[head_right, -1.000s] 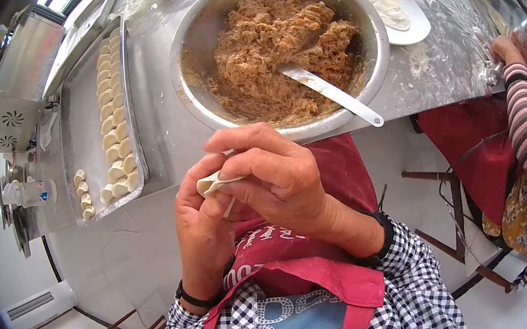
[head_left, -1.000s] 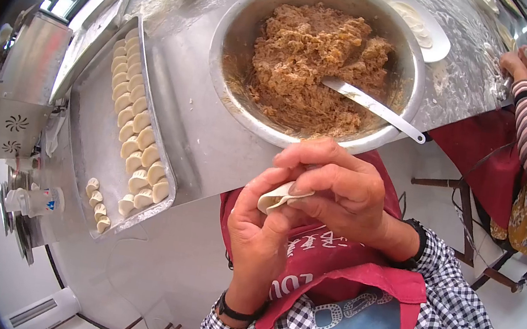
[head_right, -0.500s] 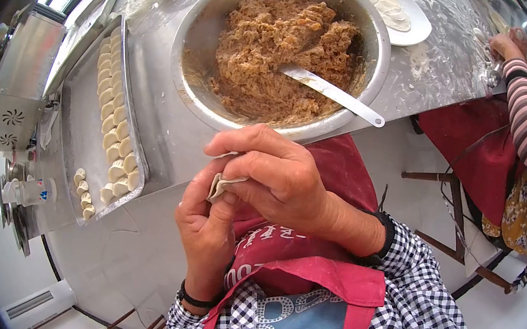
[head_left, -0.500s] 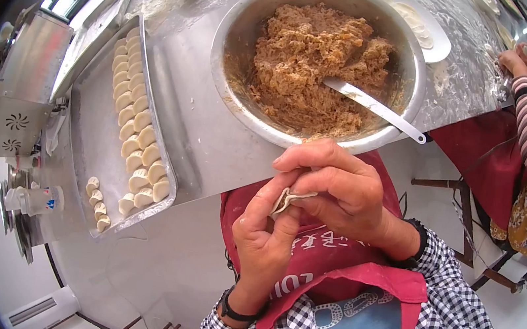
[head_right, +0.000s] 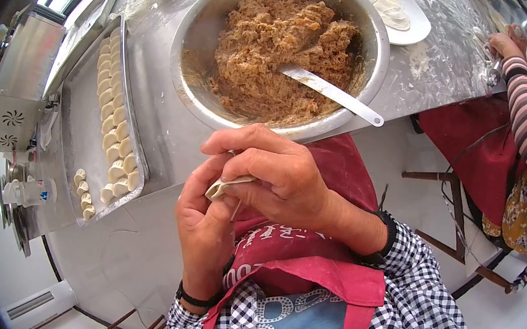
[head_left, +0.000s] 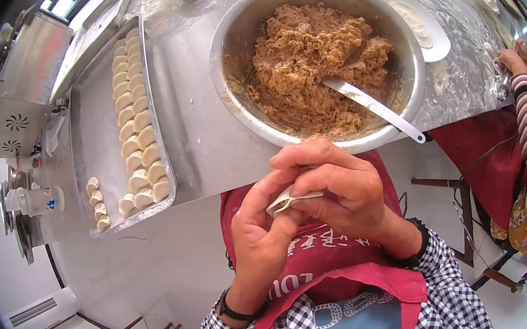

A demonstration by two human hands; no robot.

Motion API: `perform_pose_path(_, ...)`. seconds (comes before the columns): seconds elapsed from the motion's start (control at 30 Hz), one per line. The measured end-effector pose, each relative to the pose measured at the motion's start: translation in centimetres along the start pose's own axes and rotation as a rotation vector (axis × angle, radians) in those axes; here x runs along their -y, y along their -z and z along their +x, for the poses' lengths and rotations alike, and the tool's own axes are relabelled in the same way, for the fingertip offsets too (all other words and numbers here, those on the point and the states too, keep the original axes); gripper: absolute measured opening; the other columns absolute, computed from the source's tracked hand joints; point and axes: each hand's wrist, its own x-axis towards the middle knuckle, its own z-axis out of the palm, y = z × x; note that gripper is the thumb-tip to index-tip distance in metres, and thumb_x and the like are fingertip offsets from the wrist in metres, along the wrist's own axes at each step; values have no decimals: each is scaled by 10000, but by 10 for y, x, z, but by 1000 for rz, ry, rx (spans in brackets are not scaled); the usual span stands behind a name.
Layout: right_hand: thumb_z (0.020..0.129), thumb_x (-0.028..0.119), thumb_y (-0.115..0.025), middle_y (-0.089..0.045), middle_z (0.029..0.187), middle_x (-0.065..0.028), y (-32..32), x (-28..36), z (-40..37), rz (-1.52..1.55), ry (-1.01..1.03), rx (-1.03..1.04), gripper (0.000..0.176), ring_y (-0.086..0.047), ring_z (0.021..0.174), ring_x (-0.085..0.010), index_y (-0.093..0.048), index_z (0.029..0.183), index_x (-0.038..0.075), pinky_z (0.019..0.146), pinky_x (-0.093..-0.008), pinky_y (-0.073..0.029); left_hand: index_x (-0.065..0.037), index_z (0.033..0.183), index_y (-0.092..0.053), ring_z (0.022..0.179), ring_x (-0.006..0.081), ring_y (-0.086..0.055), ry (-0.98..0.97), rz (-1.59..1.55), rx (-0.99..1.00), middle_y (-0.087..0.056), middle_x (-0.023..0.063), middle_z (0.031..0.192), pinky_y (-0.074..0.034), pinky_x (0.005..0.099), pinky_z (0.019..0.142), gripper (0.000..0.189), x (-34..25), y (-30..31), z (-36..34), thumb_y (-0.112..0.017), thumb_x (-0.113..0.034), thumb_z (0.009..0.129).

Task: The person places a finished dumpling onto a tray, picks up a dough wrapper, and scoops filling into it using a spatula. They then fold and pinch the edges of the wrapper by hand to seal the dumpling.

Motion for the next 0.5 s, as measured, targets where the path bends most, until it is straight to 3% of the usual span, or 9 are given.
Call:
perform_pose_path(0.07, 687, -13, -673, -609, 1017, -129, 0, 1, -1, -22, 3, -19, 123, -611, 850, -223, -577, 755, 24, 703, -300, -510, 62, 1252, -419, 1087, 187, -527, 38, -39, 15, -501, 140, 1228, -432, 290, 927, 432, 2, 2, 1, -551, 2, 845)
perform_pose_path(0.13, 694, -6, -673, -610, 1013, -128, -1, 2, -1, -35, 1, -31, 115, -611, 848, -223, -580, 754, 24, 700, -300, -509, 46, 1231, -429, 1050, 215, -555, 97, -294, -28, -530, 145, 1160, -482, 315, 890, 420, 4, 1, 1, -581, -69, 856)
perform_pose_path(0.27, 706, 13, -678, -611, 1009, -127, -6, 2, -1, -61, -2, -86, 104, -611, 842, -222, -589, 759, 23, 699, -299, -507, 34, 1215, -448, 1038, 220, -562, 76, -341, -7, -538, 144, 1147, -488, 318, 888, 402, 7, 4, 1, -589, -77, 855)
perform_pose_path(0.37, 703, 21, -684, -611, 1010, -127, -4, 1, -2, -57, 8, -49, 112, -610, 846, -219, -595, 771, 26, 699, -302, -504, 40, 1217, -445, 1044, 220, -560, 69, -296, -13, -542, 148, 1143, -492, 321, 883, 408, 5, 1, 1, -591, -83, 857)
perform_pose_path(0.5, 702, 15, -680, -611, 1009, -126, -3, -1, -3, -62, 20, -39, 107, -610, 846, -217, -590, 760, 27, 701, -307, -501, 59, 1221, -448, 1058, 203, -547, -55, 54, -55, -542, 157, 1156, -480, 294, 873, 405, 6, -1, 0, -582, -84, 867)
